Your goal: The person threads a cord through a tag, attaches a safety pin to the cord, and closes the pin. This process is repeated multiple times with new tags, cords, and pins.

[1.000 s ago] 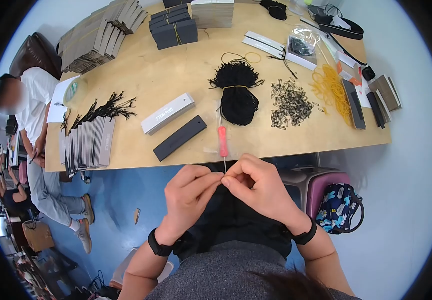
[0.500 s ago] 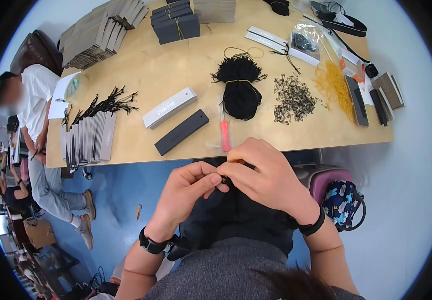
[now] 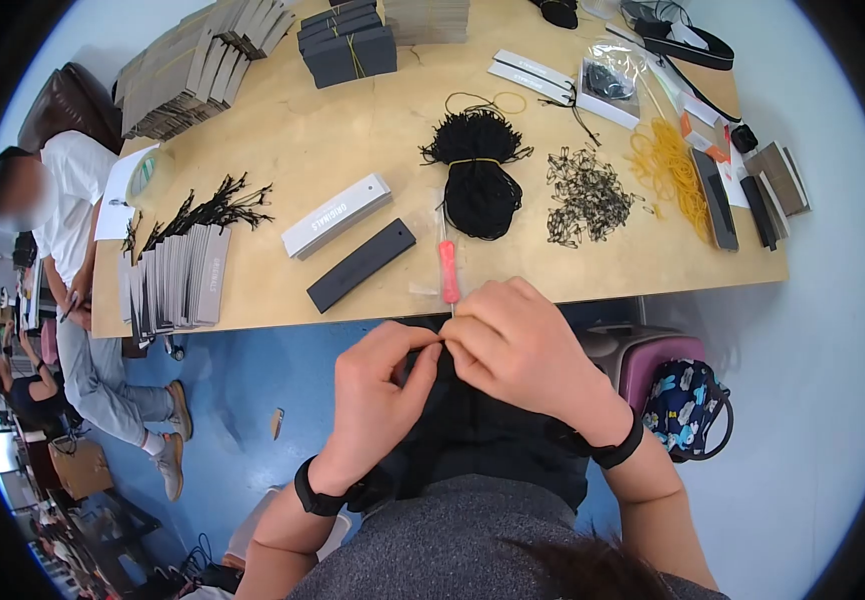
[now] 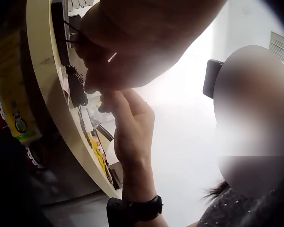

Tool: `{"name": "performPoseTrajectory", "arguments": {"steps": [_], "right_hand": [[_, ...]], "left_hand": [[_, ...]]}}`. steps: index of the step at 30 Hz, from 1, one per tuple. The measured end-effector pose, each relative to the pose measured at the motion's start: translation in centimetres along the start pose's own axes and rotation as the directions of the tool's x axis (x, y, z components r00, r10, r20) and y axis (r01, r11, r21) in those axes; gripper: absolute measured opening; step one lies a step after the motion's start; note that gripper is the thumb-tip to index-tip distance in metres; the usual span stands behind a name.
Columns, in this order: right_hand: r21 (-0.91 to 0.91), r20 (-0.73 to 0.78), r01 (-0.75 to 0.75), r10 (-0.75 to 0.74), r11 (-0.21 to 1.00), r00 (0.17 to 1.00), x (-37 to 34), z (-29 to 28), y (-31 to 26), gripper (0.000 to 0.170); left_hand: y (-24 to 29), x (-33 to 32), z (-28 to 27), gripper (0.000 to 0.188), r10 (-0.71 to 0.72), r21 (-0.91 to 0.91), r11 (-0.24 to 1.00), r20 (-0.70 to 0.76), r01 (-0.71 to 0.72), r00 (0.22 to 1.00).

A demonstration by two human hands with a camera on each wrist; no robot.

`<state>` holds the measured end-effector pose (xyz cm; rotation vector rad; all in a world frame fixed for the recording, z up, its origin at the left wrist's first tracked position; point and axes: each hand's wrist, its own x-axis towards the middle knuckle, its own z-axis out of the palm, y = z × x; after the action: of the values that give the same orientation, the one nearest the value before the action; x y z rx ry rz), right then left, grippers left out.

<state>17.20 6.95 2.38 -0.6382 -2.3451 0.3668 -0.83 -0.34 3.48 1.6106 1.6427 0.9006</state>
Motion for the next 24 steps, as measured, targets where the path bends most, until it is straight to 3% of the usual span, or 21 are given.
{"name": "performPoseTrajectory", "arguments": {"steps": [1, 3, 4, 6, 13, 24], "right_hand": [[0.001, -0.002, 0.001, -0.001, 1.0, 1.0, 0.0, -0.2, 0.0, 0.019], [0.045, -0.127, -0.103, 0.108, 0.994, 0.986, 0.1, -0.8, -0.2, 0.022], [0.047, -0.127, -0.103, 0.109, 0.994, 0.986, 0.2, -1.0, -0.4, 0.022], [0.107, -0.139, -0.114, 0.129, 0.988, 0.982, 0.1, -1.5, -0.9, 0.025], [0.111, -0.154, -0.074, 0.09, 0.991, 0.984, 0.3, -0.7, -0.5, 0.024], [0.105, -0.036, -0.027, 0.031, 0.994, 0.999, 0.2, -0.7, -0.4, 0.022]], "left_hand": [[-0.5, 0.0, 0.1, 0.009, 0.0, 0.002, 1.0, 0.0, 0.0, 1.0], [-1.9, 0.3, 0.2, 0.011, -0.117, -0.37, 0.923, 0.004, 0.111, 0.993], [-1.8, 0.3, 0.1, 0.011, -0.118, -0.369, 0.923, 0.004, 0.111, 0.993], [-1.2, 0.4, -0.4, 0.012, -0.265, -0.587, 0.757, 0.125, 0.286, 0.956], [-0.9, 0.3, -0.8, 0.015, -0.218, -0.631, 0.724, 0.174, 0.279, 0.96], [-1.0, 0.1, -1.4, 0.016, -0.238, -0.693, 0.626, 0.269, 0.359, 0.933]]}}
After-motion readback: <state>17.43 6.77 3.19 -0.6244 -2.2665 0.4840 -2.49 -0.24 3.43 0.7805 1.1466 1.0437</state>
